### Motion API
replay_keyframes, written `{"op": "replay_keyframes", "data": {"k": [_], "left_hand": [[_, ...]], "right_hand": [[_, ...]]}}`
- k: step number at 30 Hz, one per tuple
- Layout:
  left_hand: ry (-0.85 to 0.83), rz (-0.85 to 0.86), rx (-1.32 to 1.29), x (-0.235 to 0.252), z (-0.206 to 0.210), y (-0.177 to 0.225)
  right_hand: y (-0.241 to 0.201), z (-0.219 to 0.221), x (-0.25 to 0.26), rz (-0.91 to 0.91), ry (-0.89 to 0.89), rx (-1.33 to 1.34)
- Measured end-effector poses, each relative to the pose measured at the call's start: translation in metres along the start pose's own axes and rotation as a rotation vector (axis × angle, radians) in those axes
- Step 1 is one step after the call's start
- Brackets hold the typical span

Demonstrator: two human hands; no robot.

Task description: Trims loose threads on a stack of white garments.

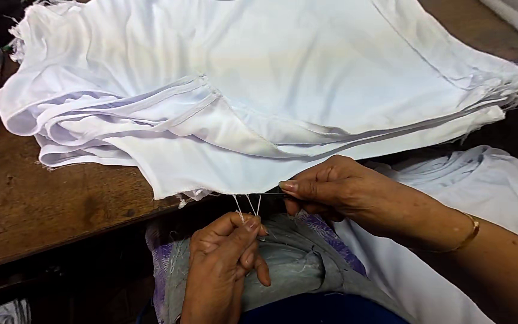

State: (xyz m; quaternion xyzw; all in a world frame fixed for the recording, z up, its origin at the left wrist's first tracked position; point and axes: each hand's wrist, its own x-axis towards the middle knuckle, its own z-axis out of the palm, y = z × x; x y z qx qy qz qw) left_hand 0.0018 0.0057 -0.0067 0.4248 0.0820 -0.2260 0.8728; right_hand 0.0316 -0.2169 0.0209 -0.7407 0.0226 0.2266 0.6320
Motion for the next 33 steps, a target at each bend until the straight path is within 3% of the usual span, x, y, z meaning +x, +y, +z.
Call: {"op": "replay_keyframes", "data": {"k": [10, 33], "left_hand": [[-0.016, 0.008, -0.001, -0.002, -0.006, 0.001], [-0.058, 0.009, 0.064, -0.006, -0.014, -0.001]], "right_hand": [[0.001, 0.002, 0.009, 0.016, -0.105, 0.034], [-0.005, 0.022, 0.022, -0.065, -0.048, -0.071]]}}
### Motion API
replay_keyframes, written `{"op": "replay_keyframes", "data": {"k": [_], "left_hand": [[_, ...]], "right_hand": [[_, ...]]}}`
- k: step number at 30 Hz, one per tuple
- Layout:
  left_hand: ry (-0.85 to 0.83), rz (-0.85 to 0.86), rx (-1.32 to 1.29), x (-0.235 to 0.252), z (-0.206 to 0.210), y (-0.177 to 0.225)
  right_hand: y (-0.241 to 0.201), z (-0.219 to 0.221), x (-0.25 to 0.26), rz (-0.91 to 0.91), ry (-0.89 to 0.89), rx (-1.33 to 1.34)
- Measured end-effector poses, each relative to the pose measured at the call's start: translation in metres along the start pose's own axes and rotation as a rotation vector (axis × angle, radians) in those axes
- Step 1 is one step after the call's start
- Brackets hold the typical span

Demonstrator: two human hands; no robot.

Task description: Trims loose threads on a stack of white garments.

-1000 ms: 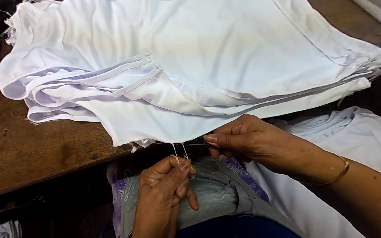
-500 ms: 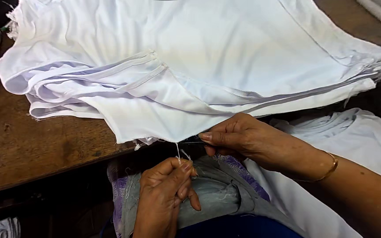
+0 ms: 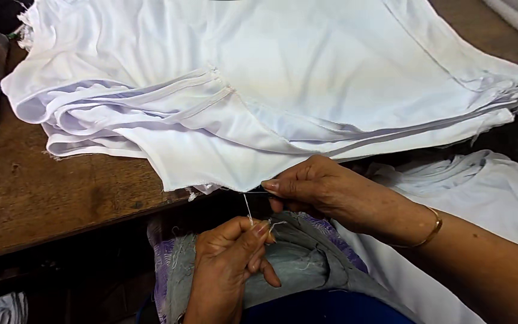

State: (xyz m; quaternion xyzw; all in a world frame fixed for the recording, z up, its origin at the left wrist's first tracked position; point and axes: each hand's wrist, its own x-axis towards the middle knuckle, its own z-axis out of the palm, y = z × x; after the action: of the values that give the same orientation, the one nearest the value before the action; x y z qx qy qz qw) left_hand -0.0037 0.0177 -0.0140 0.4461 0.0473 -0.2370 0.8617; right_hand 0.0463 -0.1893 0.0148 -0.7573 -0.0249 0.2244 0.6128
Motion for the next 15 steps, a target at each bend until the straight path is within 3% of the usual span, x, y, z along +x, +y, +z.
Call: {"op": "replay_keyframes", "data": {"k": [3, 6, 11, 15], "left_hand": [[-0.027, -0.001, 0.036, -0.001, 0.0, -0.001], [-0.085, 0.016, 0.23, -0.001, -0.003, -0.002], [-0.024, 0.098, 0.803, 0.007, -0.015, -0.014], [0.093, 0.355, 1.38, 0.012, -0.021, -0.024]], "right_hand": [[-0.001, 0.002, -0.001, -0.024, 0.031, -0.064], [-0.006, 0.002, -0.006, -0.138, 0.061, -0.195], [-0.023, 0.017, 0.005, -0.502, 0.306, -0.595], [-0.036, 0.055, 0.04, -0.718, 0.368, -0.885]]}}
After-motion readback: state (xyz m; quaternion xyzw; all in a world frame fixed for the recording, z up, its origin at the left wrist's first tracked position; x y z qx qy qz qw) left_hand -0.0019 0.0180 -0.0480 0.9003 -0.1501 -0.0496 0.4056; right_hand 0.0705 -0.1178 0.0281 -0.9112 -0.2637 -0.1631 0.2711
